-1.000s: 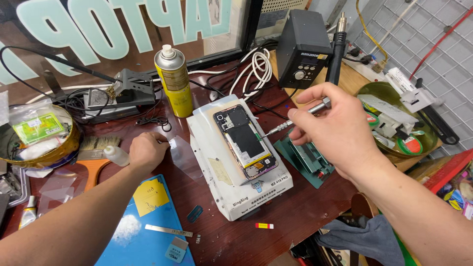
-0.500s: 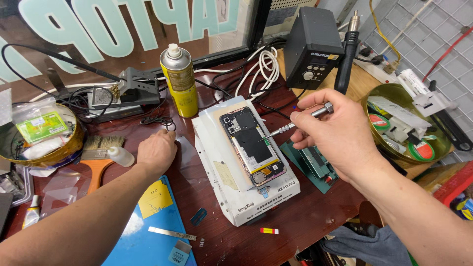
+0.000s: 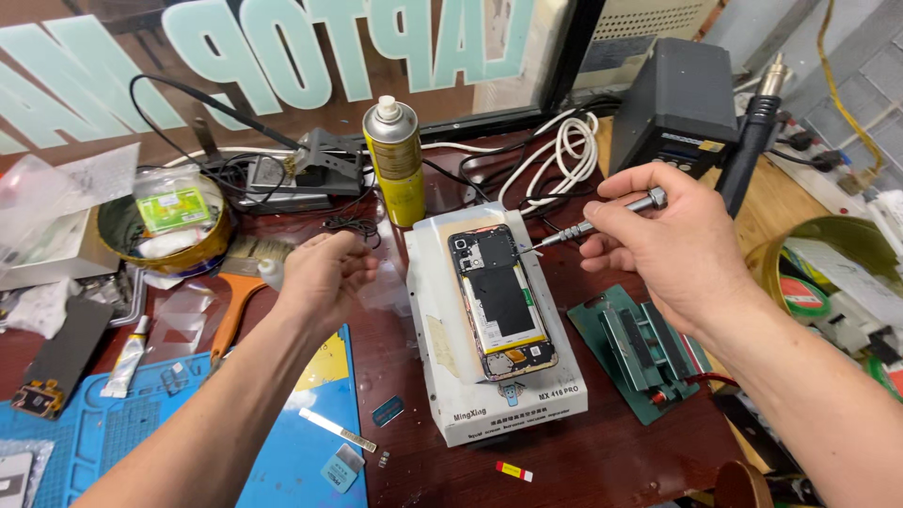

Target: The person uses a screwdriver to remove multiple screws from the back of a disassembled smartphone. They place the removed screws on the workbench and continue unscrewing additional fasteners from the device.

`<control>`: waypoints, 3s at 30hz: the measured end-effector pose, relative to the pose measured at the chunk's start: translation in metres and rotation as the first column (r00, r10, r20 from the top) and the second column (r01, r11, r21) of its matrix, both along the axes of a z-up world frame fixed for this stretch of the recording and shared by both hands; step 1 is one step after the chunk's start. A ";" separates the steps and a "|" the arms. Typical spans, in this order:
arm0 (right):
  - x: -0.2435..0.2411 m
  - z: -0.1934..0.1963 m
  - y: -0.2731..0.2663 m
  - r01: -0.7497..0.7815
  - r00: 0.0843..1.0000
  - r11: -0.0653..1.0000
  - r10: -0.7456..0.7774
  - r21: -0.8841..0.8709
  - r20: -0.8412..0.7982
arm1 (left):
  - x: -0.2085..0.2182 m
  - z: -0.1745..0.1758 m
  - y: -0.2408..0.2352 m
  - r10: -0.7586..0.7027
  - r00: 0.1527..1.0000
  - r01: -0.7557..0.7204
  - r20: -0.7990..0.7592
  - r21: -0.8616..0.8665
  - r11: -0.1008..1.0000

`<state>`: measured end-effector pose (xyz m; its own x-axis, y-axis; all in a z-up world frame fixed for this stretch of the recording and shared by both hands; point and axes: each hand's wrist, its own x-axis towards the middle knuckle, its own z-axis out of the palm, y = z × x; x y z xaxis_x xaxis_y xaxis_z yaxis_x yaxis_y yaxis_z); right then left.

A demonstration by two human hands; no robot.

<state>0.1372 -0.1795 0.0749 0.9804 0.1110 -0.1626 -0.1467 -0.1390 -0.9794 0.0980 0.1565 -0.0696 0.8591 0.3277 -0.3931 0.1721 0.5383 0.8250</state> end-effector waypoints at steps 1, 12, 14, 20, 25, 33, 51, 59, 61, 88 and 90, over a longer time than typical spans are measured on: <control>0.002 0.000 0.002 -0.028 0.999 0.999 0.027 0.036 0.026 | -0.005 0.009 -0.006 -0.010 1.000 0.011 0.023 -0.047 0.999; -0.004 0.039 0.047 -0.322 0.902 0.925 0.234 0.202 0.363 | -0.039 0.092 -0.078 -0.145 0.938 0.266 0.313 -0.387 0.883; -0.006 0.044 0.051 -0.347 0.882 0.923 0.260 0.167 0.393 | -0.041 0.096 -0.083 -0.139 0.921 0.288 0.364 -0.398 0.871; -0.010 0.050 0.056 -0.361 0.877 0.924 0.288 0.131 0.385 | -0.043 0.101 -0.086 -0.145 0.889 0.329 0.435 -0.385 0.862; -0.010 0.050 0.056 -0.381 0.853 0.924 0.332 0.044 0.402 | -0.041 0.100 -0.084 -0.160 0.894 0.310 0.419 -0.320 0.895; 0.031 0.055 0.067 -0.492 0.677 0.819 0.573 -0.295 0.462 | -0.008 0.085 -0.067 -0.257 0.888 0.227 0.381 0.122 0.966; 0.061 0.015 0.103 -0.368 0.593 0.557 0.757 -0.744 0.273 | -0.007 0.059 -0.074 -0.533 0.844 -0.024 0.053 0.998 0.062; 0.051 0.015 0.102 -0.383 0.561 0.555 0.775 -0.738 0.291 | -0.008 0.054 -0.075 -0.528 0.844 -0.049 0.093 0.994 0.097; 0.048 0.013 0.099 -0.373 0.533 0.572 0.777 -0.731 0.336 | -0.009 0.053 -0.075 -0.528 0.844 -0.051 0.099 0.993 0.104; 0.034 0.006 0.101 -0.263 0.498 0.604 0.753 -0.752 0.431 | -0.001 -0.065 0.023 0.231 0.919 0.201 -0.319 0.885 0.420; 0.037 0.007 0.101 -0.317 0.475 0.633 0.750 -0.706 0.460 | 0.004 -0.079 0.032 0.158 0.927 0.250 -0.342 0.873 0.419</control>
